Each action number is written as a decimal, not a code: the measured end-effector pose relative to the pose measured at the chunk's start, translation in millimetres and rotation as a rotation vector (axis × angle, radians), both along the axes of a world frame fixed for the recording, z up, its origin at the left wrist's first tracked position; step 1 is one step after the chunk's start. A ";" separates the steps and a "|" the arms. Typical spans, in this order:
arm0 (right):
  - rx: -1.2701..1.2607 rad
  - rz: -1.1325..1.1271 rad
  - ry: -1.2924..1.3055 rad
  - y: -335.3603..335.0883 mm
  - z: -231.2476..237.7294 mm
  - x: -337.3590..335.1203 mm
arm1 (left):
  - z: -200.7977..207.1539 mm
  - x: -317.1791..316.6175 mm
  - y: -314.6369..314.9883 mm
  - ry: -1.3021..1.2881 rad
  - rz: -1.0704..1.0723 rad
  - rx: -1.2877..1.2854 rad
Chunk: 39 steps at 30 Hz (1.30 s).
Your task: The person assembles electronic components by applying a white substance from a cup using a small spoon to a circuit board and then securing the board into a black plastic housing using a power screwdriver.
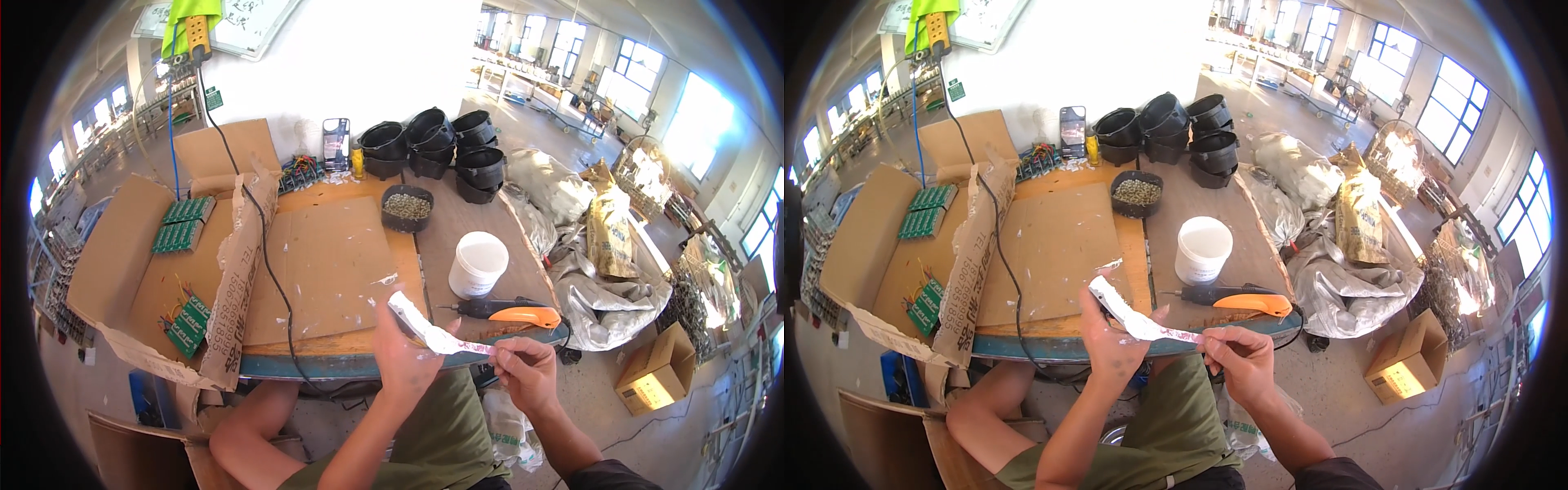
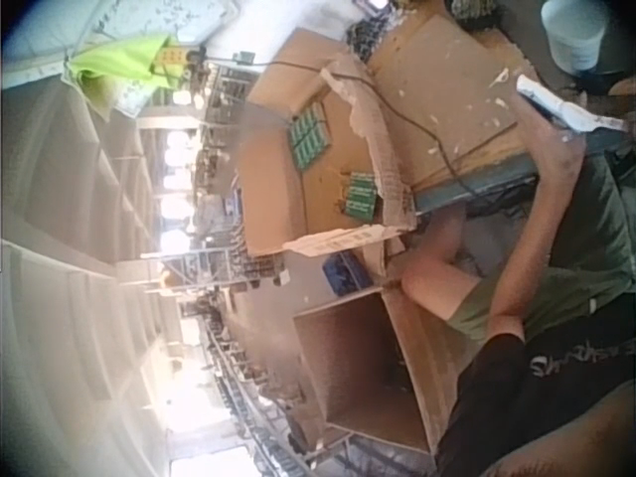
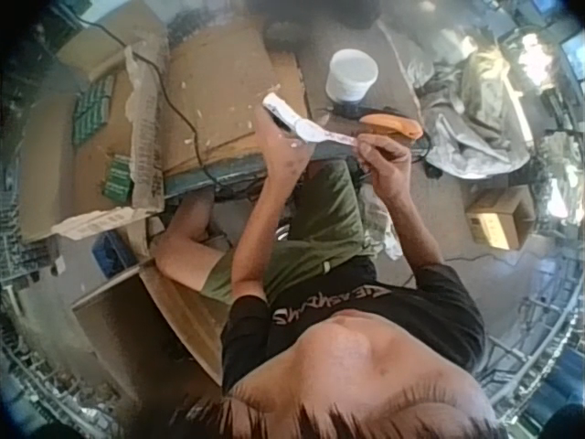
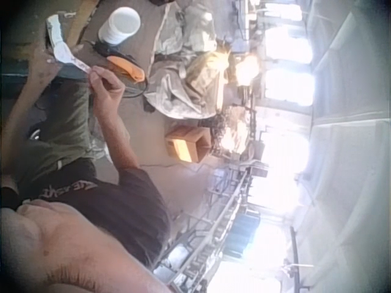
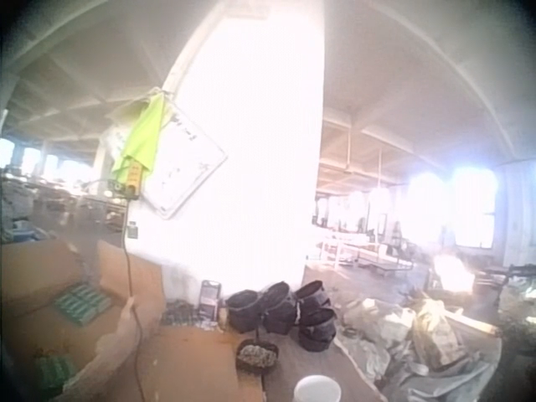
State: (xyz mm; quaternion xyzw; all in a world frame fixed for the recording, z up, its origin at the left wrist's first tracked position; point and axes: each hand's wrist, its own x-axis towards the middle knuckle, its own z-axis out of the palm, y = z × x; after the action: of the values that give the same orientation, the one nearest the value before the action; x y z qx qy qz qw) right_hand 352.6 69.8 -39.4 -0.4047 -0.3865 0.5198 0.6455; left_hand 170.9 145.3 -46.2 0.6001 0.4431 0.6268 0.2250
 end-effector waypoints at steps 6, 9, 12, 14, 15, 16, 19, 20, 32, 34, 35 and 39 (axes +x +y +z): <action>-0.062 -0.052 0.072 -13.8 -14.6 -12.4 | 8.2 3.8 -5.6 -0.017 0.142 0.047; -0.076 -0.060 0.095 -17.8 -17.3 -14.1 | 6.8 6.5 -6.0 -0.033 0.185 0.069; -0.072 -0.079 0.107 -18.2 -19.8 -14.3 | 3.2 8.1 -5.4 -0.035 0.223 0.069; -0.071 -0.104 0.096 -17.8 -21.5 -13.0 | 2.7 8.1 -5.9 -0.049 0.216 0.049; -0.054 -0.110 0.091 -17.4 -20.7 -11.2 | 2.9 8.1 -6.4 -0.065 0.196 0.032; -0.037 -0.117 0.085 -15.8 -18.5 -8.3 | 3.4 8.3 -6.9 -0.081 0.175 0.015; -0.021 -0.116 0.047 -9.0 -7.7 0.5 | 5.5 2.9 -7.4 -0.006 0.113 -0.015; -0.022 -0.115 0.029 -5.8 -3.0 3.8 | -0.1 1.0 -5.5 -0.039 0.020 -0.050; 0.044 0.074 -0.145 30.2 29.5 21.0 | -6.0 -15.1 -3.0 -0.259 -0.557 -0.230; 0.063 0.127 -0.147 29.9 29.4 20.2 | -0.6 -17.9 -6.1 -0.280 -0.571 -0.270; 0.060 0.143 -0.162 29.9 28.6 20.0 | 0.2 -19.4 -6.0 -0.251 -0.593 -0.281; 0.060 0.179 -0.189 42.7 32.6 24.1 | 1.9 -22.7 -4.9 -0.182 -0.682 -0.325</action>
State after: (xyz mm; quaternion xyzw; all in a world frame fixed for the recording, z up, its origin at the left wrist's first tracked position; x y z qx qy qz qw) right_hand 376.7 112.4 -6.8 -0.3963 -0.4956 0.5228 0.5692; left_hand 148.2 140.4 -44.2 0.6116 0.2899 0.4880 0.5511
